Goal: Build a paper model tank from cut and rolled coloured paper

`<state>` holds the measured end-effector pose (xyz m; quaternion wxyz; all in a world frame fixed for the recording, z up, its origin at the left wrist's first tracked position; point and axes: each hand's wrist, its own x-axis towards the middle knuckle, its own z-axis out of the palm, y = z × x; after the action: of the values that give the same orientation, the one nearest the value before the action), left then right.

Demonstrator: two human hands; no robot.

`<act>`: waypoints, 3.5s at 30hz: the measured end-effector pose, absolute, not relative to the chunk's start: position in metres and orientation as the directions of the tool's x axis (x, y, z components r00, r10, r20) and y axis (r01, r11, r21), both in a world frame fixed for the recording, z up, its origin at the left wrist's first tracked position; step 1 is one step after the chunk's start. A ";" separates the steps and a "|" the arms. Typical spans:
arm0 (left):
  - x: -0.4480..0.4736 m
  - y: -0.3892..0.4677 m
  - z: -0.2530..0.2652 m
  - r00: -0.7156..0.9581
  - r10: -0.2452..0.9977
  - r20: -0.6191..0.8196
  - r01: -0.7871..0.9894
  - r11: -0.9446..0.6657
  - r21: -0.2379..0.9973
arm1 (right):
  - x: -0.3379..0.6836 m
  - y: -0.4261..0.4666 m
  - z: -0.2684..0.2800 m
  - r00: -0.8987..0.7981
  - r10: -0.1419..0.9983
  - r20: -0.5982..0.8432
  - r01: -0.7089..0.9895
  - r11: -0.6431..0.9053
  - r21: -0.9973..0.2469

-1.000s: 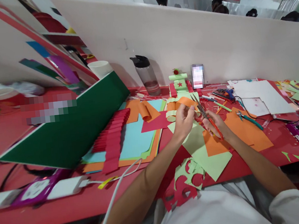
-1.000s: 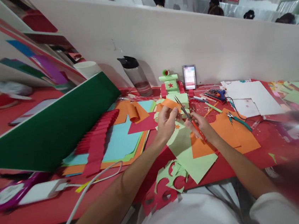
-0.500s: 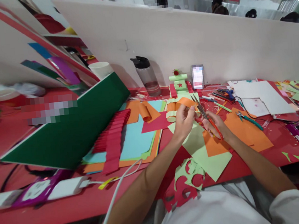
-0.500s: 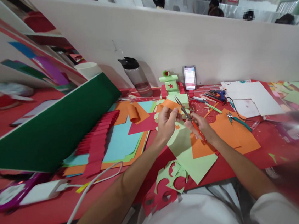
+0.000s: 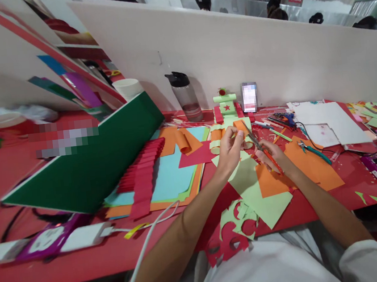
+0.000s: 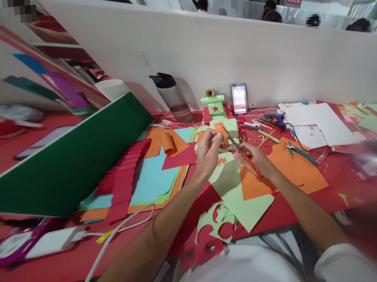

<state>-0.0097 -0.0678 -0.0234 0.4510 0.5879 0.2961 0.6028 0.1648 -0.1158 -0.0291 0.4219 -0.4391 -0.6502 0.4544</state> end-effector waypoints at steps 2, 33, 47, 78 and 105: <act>-0.010 -0.067 -0.024 0.100 0.890 0.446 -0.184 -0.424 0.887 | 0.164 -0.117 -0.026 -0.255 0.954 0.156 0.194 0.208 -0.959; -0.010 -0.065 -0.028 0.146 0.905 0.400 -0.142 -0.381 0.914 | 0.164 -0.116 -0.034 -0.285 0.951 0.119 0.185 0.176 -0.967; -0.008 -0.066 -0.024 0.147 0.900 0.411 -0.169 -0.387 0.907 | 0.166 -0.115 -0.034 -0.294 0.947 0.129 0.194 0.191 -0.962; -0.008 -0.065 -0.025 0.151 0.899 0.411 -0.182 -0.383 0.906 | 0.163 -0.119 -0.027 -0.251 0.957 0.147 0.217 0.203 -0.955; -0.010 -0.069 -0.022 0.152 0.918 0.367 -0.134 -0.349 0.928 | 0.164 -0.116 -0.037 -0.284 0.947 0.151 0.126 0.193 -0.973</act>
<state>-0.0097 -0.0693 -0.0216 0.4672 0.5980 0.3278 0.5628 0.1645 -0.1159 -0.0366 0.4286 -0.4173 -0.6426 0.4788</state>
